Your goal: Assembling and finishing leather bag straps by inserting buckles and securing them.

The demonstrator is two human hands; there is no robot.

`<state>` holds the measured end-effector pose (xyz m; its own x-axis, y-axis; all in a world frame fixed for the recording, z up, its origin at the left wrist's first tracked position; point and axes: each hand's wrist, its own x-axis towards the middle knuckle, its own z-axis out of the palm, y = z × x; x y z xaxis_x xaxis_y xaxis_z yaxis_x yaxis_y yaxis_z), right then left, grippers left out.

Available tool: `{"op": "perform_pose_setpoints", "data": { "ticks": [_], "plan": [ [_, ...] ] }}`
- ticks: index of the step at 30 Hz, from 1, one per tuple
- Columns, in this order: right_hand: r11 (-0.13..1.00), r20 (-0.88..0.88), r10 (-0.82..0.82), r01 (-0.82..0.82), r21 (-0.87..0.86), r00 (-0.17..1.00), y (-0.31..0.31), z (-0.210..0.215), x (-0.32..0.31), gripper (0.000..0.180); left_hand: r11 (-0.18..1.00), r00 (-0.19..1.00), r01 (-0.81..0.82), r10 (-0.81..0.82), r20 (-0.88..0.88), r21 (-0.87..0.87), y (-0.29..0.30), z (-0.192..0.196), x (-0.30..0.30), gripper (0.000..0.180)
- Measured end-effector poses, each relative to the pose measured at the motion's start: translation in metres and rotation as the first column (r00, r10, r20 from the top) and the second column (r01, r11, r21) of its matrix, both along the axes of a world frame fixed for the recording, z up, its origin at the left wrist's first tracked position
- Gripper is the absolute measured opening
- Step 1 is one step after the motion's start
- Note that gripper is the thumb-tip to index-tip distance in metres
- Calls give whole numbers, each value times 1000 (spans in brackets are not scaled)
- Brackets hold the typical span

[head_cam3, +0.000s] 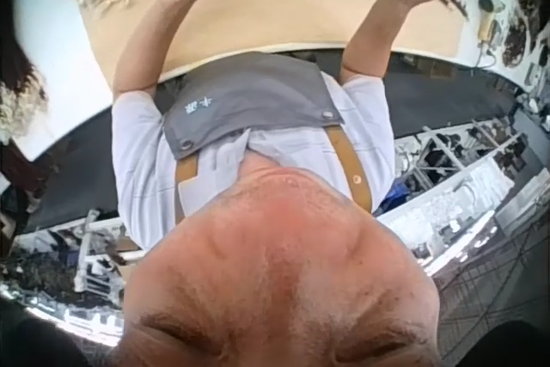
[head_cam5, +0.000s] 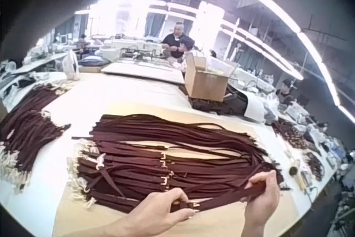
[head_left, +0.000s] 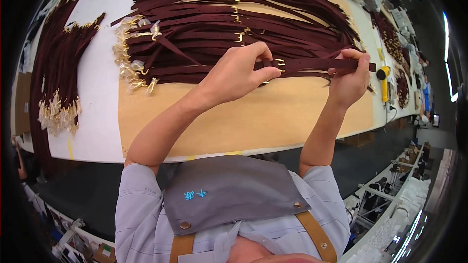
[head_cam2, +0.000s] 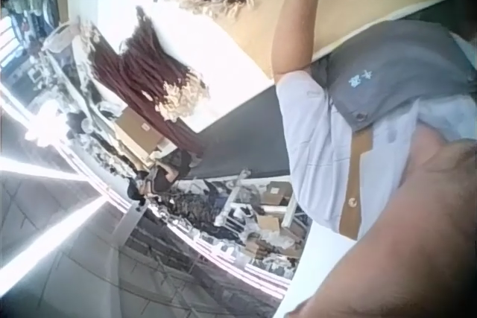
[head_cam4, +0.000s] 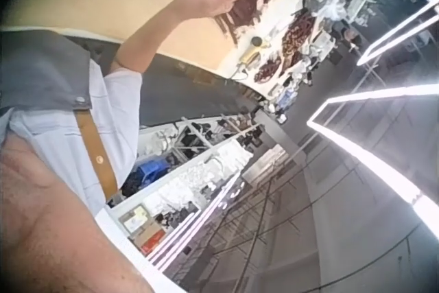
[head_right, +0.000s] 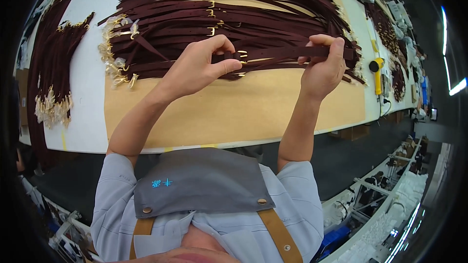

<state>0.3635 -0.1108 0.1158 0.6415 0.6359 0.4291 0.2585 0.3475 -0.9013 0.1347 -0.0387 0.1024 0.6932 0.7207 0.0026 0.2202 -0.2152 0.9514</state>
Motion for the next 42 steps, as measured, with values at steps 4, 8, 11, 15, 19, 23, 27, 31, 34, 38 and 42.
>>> {"op": "perform_pose_setpoints", "data": {
  "ticks": [4,8,11,15,19,23,27,31,34,38,42],
  "plan": [
    [991,-261,3,33,132,965,-14,-9,36,48,989,999,20,-15,-36,144,5,-23,20,30],
    [967,-217,240,-214,135,946,-29,-23,32,37,984,993,43,-22,-120,173,3,-21,33,30],
    [884,-67,423,-428,-189,904,-26,-34,-2,28,959,999,50,-49,-12,280,3,-30,43,31],
    [875,-140,463,-477,-86,875,-18,-21,-13,36,947,997,16,-38,64,319,10,-11,33,36],
    [855,-86,519,-514,77,850,-26,-3,-17,41,951,971,222,-235,38,217,-2,40,0,36],
    [884,-147,468,-461,84,871,-27,-7,-20,42,974,986,166,-164,-22,157,1,16,4,34],
    [884,-301,460,-461,71,835,-35,-34,-11,35,986,987,155,-157,39,61,-1,-8,11,34],
    [877,-313,437,-476,-59,843,-43,-41,-20,16,987,987,156,-155,-35,36,-4,-23,15,39],
    [882,-333,413,-463,-84,847,-44,-44,-18,15,987,988,151,-151,-4,60,-4,-30,14,40],
    [895,-379,391,-443,-57,839,-44,-49,-12,14,983,986,169,-170,-1,67,-2,-33,14,39],
    [890,-401,403,-455,-40,823,-41,-51,-15,14,983,985,171,-169,-37,61,-2,-33,14,39]
  ]
}}
